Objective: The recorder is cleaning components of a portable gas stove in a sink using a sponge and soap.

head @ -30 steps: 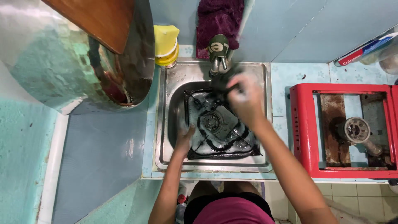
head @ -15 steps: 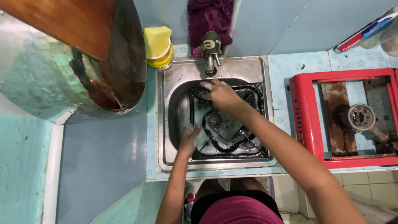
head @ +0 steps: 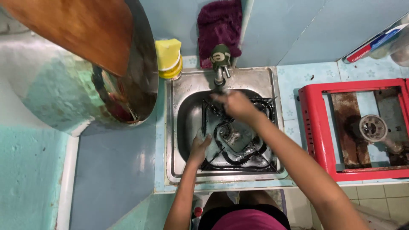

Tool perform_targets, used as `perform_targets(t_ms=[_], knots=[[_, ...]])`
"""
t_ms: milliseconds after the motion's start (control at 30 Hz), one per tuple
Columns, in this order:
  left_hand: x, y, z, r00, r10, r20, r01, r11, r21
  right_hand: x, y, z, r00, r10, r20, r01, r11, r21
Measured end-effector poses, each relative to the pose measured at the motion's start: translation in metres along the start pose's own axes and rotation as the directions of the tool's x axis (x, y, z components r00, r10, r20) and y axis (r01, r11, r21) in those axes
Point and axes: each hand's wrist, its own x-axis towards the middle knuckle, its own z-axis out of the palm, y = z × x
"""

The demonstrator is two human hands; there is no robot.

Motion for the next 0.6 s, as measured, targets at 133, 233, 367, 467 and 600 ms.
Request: perform_targets(t_ms=[133,233,367,467,600], knots=[[0.003,-0.006,-0.01,0.982,-0.127,-0.137,0.136,0.989,0.054,-0.003,-0.009,-0.02,0.95,-0.293,-0.104,0.278,0.951,-0.137],[0.003,-0.013,-0.016,0.984,-0.137,-0.116,0.161,0.961,0.223,-0.009,-0.013,-0.042,0.955,-0.289,0.06,0.294,0.911,-0.288],[0.0,0.019,0.008,0.998,-0.061,-0.025,0.062,0.995,0.073,-0.012,-0.001,-0.016,0.99,-0.026,0.137,0.042,0.993,-0.113],[-0.001,0.007,-0.001,0.996,-0.058,-0.064,0.06,0.998,0.024,-0.012,0.01,-0.016,0.982,-0.188,0.031,0.191,0.967,-0.171],[-0.005,-0.002,-0.009,0.999,-0.032,-0.043,0.033,0.999,0.005,-0.021,0.041,-0.043,0.966,-0.255,0.033,0.256,0.949,-0.185]])
